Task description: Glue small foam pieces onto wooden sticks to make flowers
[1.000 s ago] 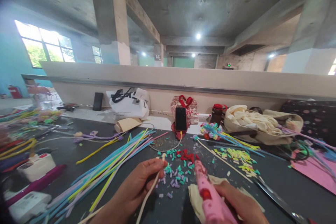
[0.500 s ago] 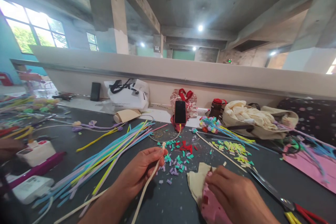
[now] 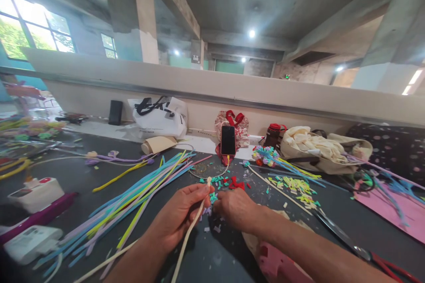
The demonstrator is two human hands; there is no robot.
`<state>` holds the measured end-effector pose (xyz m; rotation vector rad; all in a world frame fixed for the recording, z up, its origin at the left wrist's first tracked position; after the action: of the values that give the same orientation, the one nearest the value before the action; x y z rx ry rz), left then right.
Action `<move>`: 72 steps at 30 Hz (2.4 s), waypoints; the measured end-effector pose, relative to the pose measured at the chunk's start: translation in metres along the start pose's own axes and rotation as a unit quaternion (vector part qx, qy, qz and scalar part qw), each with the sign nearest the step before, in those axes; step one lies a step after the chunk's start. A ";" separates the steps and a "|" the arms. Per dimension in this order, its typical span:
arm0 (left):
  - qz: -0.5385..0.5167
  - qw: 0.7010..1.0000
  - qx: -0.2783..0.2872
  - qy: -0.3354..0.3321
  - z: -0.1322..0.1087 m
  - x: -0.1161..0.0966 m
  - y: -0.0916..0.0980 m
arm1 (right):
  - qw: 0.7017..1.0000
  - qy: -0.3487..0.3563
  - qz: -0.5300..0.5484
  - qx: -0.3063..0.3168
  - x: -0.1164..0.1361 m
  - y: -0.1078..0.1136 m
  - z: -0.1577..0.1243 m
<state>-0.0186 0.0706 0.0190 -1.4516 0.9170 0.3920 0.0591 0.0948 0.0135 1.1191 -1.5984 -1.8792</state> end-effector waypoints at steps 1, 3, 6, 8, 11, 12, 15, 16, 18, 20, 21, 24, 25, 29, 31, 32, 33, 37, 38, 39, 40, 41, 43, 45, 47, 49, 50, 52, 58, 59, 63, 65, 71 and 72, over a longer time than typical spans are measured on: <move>0.000 1.000 0.000 -0.005 0.000 0.000 0.000 | 1.000 -0.006 0.005 -0.003 0.000 0.000 0.001; -0.002 1.000 0.002 -0.012 -0.001 -0.001 -0.001 | 0.999 -0.024 0.020 -0.017 -0.002 0.005 0.001; 0.007 1.000 -0.001 0.007 -0.002 0.002 -0.001 | 0.995 -0.069 0.054 -0.049 -0.011 0.019 -0.005; 0.002 1.000 -0.012 0.021 -0.002 0.005 0.000 | 0.990 -0.098 0.073 -0.072 -0.016 0.032 -0.014; -0.011 0.999 -0.006 0.037 -0.001 0.012 -0.001 | 0.973 -0.144 0.140 -0.115 -0.020 0.050 -0.032; -0.013 0.999 -0.002 0.039 0.000 0.014 -0.001 | 0.958 -0.166 0.189 -0.135 -0.021 0.054 -0.039; -0.021 0.999 0.004 0.028 0.003 0.020 -0.001 | 0.902 -0.214 0.327 -0.182 -0.022 0.058 -0.053; -0.021 0.999 0.015 0.034 0.003 0.023 -0.002 | 0.889 -0.223 0.352 -0.188 -0.021 0.057 -0.055; -0.024 0.999 0.019 0.038 0.003 0.026 -0.003 | 0.873 -0.238 0.380 -0.193 -0.019 0.055 -0.056; -0.025 0.999 0.013 0.034 0.001 0.027 -0.005 | 0.867 -0.248 0.383 -0.199 -0.017 0.054 -0.056; -0.027 0.999 0.008 0.029 0.000 0.027 -0.005 | 0.868 -0.252 0.378 -0.201 -0.016 0.054 -0.056; -0.023 0.999 0.001 0.026 -0.002 0.027 -0.005 | 0.877 -0.257 0.351 -0.206 -0.013 0.053 -0.058; -0.018 0.999 0.004 0.033 -0.002 0.029 -0.005 | 0.879 -0.258 0.344 -0.205 -0.013 0.053 -0.059; 0.001 0.998 0.031 0.052 0.000 0.034 -0.005 | 0.878 -0.263 0.349 -0.196 -0.013 0.054 -0.060; 0.001 0.998 0.043 0.050 0.001 0.034 -0.005 | 0.869 -0.271 0.369 -0.188 -0.013 0.054 -0.060; -0.002 0.998 0.047 0.049 0.002 0.033 -0.006 | 0.862 -0.274 0.383 -0.186 -0.014 0.053 -0.060; -0.006 0.998 0.050 0.049 0.002 0.033 -0.006 | 0.853 -0.276 0.402 -0.185 -0.014 0.052 -0.059; -0.038 0.994 0.080 0.070 -0.001 0.033 -0.015 | 0.794 -0.264 0.521 -0.168 -0.013 0.043 -0.055; -0.048 0.992 0.087 0.075 -0.002 0.033 -0.017 | 0.777 -0.254 0.554 -0.159 -0.012 0.042 -0.054; -0.054 0.991 0.091 0.077 -0.002 0.033 -0.018 | 0.761 -0.243 0.583 -0.149 -0.011 0.041 -0.052; -0.059 0.991 0.093 0.078 -0.003 0.033 -0.019 | 0.747 -0.230 0.607 -0.142 -0.010 0.041 -0.051; -0.060 0.991 0.092 0.079 -0.003 0.033 -0.018 | 0.737 -0.216 0.627 -0.135 -0.008 0.042 -0.050; -0.055 0.991 0.089 0.085 -0.003 0.034 -0.017 | 0.723 -0.192 0.652 -0.126 -0.007 0.045 -0.048; -0.051 0.990 0.093 0.091 -0.003 0.036 -0.017 | 0.709 -0.179 0.672 -0.118 -0.006 0.046 -0.047; -0.047 0.989 0.100 0.094 -0.003 0.037 -0.017 | 0.693 -0.174 0.690 -0.110 -0.006 0.044 -0.046; -0.043 0.989 0.105 0.097 -0.003 0.039 -0.018 | 0.679 -0.170 0.706 -0.105 -0.006 0.040 -0.045; -0.043 0.989 0.105 0.099 -0.003 0.040 -0.019 | 0.674 -0.169 0.711 -0.104 -0.007 0.038 -0.045; -0.054 0.988 0.105 0.101 -0.003 0.041 -0.020 | 0.672 -0.180 0.710 -0.108 -0.009 0.032 -0.045; -0.074 0.983 0.107 0.131 -0.001 0.046 -0.018 | 0.707 -0.227 0.656 -0.135 -0.016 0.030 -0.050; -0.072 0.983 0.108 0.134 0.000 0.047 -0.018 | 0.716 -0.221 0.649 -0.133 -0.016 0.033 -0.051; -0.046 0.984 0.104 0.138 0.000 0.047 -0.016 | 0.753 -0.198 0.614 -0.128 -0.026 0.043 -0.061; -0.034 0.985 0.097 0.139 -0.001 0.047 -0.015 | 0.762 -0.199 0.603 -0.130 -0.034 0.045 -0.067; -0.015 0.983 0.069 0.169 -0.005 0.053 -0.012 | 0.800 -0.186 0.555 -0.133 -0.042 0.046 -0.076; -0.013 0.984 0.064 0.167 -0.006 0.053 -0.012 | 0.808 -0.179 0.543 -0.141 -0.041 0.048 -0.076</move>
<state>0.0216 0.0479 -0.0111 -1.4317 1.1667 0.0654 0.1357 0.0680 0.0706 -0.3359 -1.5208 -1.4179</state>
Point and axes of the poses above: each hand's wrist, its own z-axis towards the middle knuckle, its own y-axis out of the back of the hand, x = y × z, the point moved 7 cm from there along z, towards the middle knuckle, and after that the axes turned 12 degrees about -z, right-handed, at the moved point
